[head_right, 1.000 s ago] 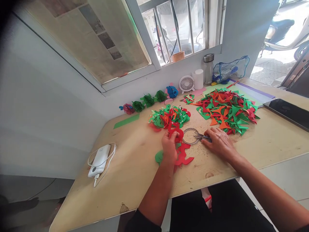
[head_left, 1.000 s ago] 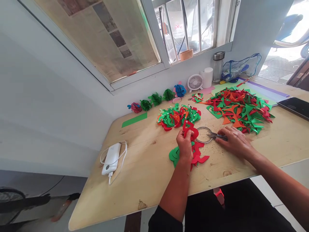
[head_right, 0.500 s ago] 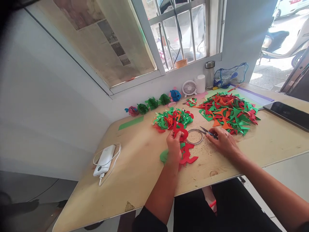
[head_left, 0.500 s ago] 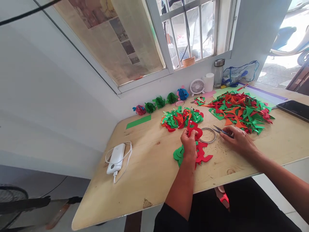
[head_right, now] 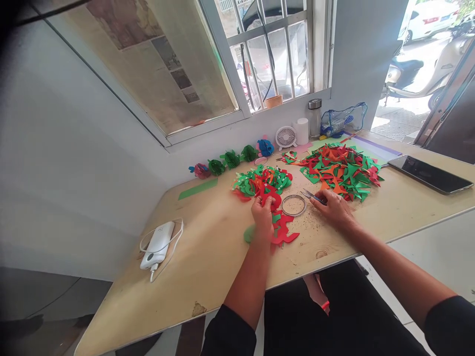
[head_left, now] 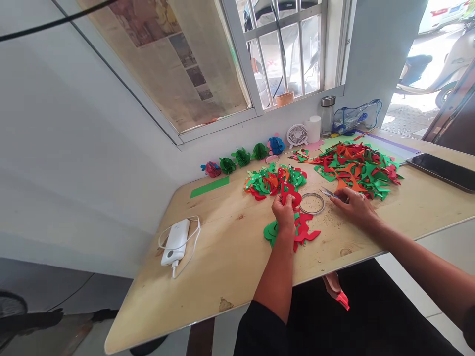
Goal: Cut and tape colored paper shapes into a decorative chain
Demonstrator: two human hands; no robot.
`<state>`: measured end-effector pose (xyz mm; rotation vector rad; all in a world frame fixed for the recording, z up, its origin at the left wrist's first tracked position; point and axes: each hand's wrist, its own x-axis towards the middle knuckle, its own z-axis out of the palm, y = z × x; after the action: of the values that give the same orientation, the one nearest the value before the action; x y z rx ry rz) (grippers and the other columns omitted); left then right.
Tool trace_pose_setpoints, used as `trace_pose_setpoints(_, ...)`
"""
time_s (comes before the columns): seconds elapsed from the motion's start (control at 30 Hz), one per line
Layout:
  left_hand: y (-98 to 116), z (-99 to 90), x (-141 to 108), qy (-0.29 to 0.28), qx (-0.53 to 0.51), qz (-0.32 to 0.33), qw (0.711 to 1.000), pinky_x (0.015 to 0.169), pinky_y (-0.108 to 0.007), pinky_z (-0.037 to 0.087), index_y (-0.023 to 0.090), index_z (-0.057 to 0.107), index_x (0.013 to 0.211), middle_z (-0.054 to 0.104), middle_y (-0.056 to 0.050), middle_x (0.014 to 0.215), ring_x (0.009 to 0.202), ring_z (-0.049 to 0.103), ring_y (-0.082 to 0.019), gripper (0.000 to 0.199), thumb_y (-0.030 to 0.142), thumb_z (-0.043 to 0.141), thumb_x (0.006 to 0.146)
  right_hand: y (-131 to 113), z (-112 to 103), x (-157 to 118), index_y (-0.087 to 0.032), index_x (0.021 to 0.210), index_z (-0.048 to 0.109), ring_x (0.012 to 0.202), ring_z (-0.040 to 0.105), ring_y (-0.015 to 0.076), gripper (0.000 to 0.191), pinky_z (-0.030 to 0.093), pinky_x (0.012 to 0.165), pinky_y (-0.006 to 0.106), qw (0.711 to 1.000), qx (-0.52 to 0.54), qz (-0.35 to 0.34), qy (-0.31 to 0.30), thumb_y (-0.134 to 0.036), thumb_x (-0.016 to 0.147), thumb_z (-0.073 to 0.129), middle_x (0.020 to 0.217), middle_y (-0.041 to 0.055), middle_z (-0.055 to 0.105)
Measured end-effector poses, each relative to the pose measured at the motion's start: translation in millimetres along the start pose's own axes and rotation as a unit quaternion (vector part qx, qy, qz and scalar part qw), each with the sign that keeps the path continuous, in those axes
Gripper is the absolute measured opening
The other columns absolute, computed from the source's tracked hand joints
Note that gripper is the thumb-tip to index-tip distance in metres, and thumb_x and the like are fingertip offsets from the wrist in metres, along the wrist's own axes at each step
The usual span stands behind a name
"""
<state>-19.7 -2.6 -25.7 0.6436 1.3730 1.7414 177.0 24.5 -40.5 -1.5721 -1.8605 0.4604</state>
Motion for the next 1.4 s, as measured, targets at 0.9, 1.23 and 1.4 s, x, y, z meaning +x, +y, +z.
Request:
trace_pose_setpoints(0.9,11.0,-0.7,-19.9,-0.22,0.064,-0.071,0.971,0.043,-0.017,0.028,0.016,0.059,0.093,0.04,0.009,0.054,0.042,0.033,-0.003,0.046,0.044,0.075,0.06,-4.9,2.8,5.2,-0.02,0.079,0.061,0.059,0.051,0.0147,0.031,0.038,0.055,0.027,0.995,0.086,0.055,0.007,-0.05,0.077,0.055,0.066,0.0008,0.059)
trace_pose_setpoints(1.23,6.0,12.2,-22.2,-0.284,0.431,0.206,0.831,0.073,-0.029,0.049,0.019,0.069,0.088,0.07,-0.006,0.089,0.083,0.063,-0.02,0.018,0.014,0.056,0.077,-19.2,-20.6,15.2,-0.018,0.076,0.06,0.059,0.053,0.0122,0.031,0.041,0.055,0.025,0.912,0.384,0.138,-0.044,-0.049,0.072,0.064,0.067,0.0015,0.059)
trace_pose_setpoints(1.4,12.4,25.3,-28.9,-0.282,0.614,0.215,0.705,0.073,-0.031,0.048,0.019,0.066,0.098,0.068,-0.009,0.101,0.086,0.063,-0.022,0.024,0.02,0.045,0.086,-28.0,-12.6,44.8,-0.017,0.075,0.059,0.056,0.052,0.0091,0.029,0.04,0.048,0.022,0.846,0.493,0.185,-0.091,-0.044,0.071,0.069,0.075,0.0038,0.062)
